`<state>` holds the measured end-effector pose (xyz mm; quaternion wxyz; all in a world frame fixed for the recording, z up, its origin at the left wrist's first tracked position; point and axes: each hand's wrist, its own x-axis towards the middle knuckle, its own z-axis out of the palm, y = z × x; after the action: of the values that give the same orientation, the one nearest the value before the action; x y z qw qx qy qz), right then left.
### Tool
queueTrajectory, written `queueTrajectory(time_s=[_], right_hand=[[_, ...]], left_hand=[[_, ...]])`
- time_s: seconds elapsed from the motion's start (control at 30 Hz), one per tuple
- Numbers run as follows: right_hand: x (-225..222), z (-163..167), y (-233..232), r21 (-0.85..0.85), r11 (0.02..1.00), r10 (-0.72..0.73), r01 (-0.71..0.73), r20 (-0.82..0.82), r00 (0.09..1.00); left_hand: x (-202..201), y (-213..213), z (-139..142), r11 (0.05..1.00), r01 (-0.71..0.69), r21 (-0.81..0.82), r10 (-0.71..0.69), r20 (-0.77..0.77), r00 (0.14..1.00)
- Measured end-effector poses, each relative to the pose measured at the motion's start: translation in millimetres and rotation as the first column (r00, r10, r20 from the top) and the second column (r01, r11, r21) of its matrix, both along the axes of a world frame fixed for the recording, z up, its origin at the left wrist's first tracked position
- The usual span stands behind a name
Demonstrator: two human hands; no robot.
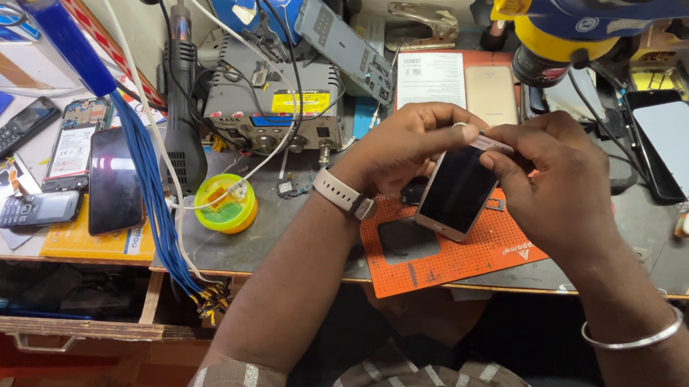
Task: The person repairs a smartphone at a workbench. They disassemble the phone, remove and reposition internal components including the battery and board, use a screwdriver on the assembly, fit the phone body together, then power the phone on and interact with its screen to test it.
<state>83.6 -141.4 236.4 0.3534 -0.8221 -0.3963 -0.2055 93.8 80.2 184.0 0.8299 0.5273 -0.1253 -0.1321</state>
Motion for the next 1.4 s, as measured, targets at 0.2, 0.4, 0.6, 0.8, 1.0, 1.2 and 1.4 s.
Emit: queueTrajectory(time_s=[0.2, 0.4, 0.6, 0.8, 1.0, 1.2, 1.4], right_hand=[[-5, -10, -2, 0.157, 0.98, -0.106, 0.124, -0.117, 0.987], [0, -24, -4, 0.397, 0.909, 0.16, 0.129, -0.616, 0.771], [4, -29, -7, 0.47, 0.869, 0.195, 0.155, -0.614, 0.765], [4, -32, -7, 0.496, 0.863, 0.329, 0.093, -0.693, 0.642], [-9, -46, -12, 0.499, 0.867, 0.446, 0.005, -0.779, 0.441], [-10, -57, -12, 0.546, 0.829, 0.47, 0.119, -0.796, 0.382], [-22, -61, -6, 0.231, 0.956, 0.101, 0.181, -0.838, 0.536]], left_hand=[[-6, 1, 9, 0.997, -0.014, 0.07, 0.004, 0.129, 0.992], [-4, -4, 9, 0.999, 0.05, 0.001, -0.049, 0.154, 0.987], [-2, -11, 1, 0.988, -0.001, 0.154, -0.029, 0.192, 0.981], [8, -11, -10, 0.971, -0.222, 0.091, 0.197, 0.23, 0.953], [14, -6, -14, 0.94, -0.329, -0.088, 0.335, 0.064, 0.94], [1, -9, -4, 0.781, -0.571, 0.254, 0.411, 0.48, 0.775], [-17, -19, 18, 0.476, -0.709, 0.52, 0.422, 0.573, 0.703]])
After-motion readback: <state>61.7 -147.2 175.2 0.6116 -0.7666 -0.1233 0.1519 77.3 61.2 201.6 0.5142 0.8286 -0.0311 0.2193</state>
